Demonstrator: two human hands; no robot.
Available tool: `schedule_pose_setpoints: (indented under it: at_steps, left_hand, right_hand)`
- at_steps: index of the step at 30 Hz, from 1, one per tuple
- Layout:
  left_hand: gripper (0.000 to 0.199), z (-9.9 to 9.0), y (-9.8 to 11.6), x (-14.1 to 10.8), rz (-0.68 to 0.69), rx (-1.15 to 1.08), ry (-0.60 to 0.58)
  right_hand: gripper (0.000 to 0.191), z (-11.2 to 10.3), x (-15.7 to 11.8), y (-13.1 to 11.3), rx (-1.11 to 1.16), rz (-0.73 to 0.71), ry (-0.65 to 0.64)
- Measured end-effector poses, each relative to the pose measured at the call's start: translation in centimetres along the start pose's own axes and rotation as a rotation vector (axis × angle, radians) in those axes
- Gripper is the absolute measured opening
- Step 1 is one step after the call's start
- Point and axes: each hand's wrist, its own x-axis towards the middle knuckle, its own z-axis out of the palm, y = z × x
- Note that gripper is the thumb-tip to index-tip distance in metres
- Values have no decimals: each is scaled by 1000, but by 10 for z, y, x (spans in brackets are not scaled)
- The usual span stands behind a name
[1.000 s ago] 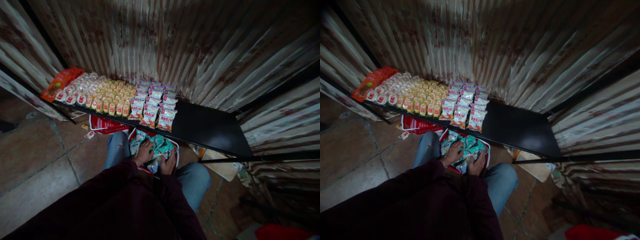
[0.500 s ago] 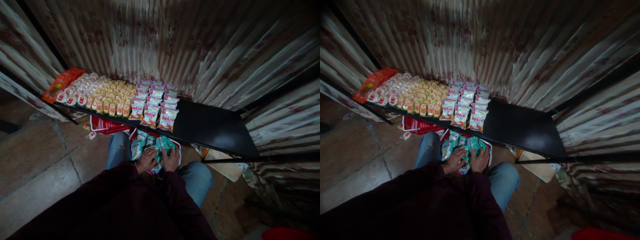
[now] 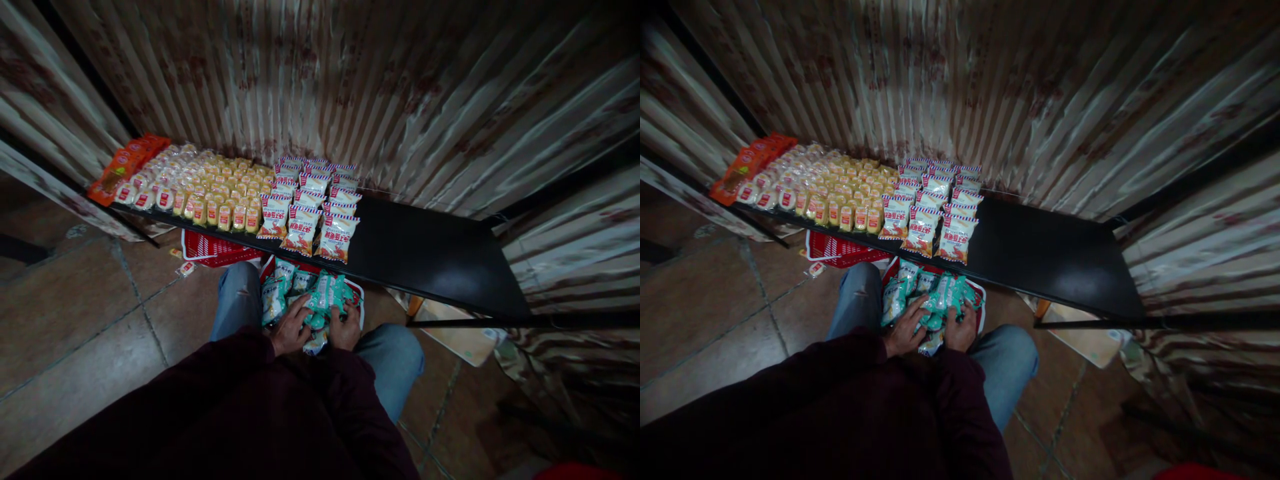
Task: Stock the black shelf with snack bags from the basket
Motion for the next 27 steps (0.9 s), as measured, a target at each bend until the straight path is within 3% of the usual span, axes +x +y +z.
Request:
schedule_pose_setpoints:
  at_steps: [5, 10, 16, 21, 24, 27]
  left_hand:
    - [33, -16, -3, 2, 52, 28, -77]
    - [30, -28, -14, 23, -57, 189, -44]
    - [42, -4, -7, 36, -35, 213, -224]
    - [35, 12, -2, 33, -51, 302, -157]
    - [31, -4, -12, 38, -63, 369, -61]
    - [27, -30, -33, 51, -246, 431, 51]
  right_hand:
    - [30, 0, -1, 5, 44, 157, 25]
    - [37, -2, -2, 26, 34, 305, 141]
    - [36, -1, -4, 41, 26, 323, 221]
    - [34, 1, -5, 35, 14, 221, 235]
    - [32, 1, -6, 30, 2, 175, 231]
    - [28, 1, -6, 23, -5, 125, 217]
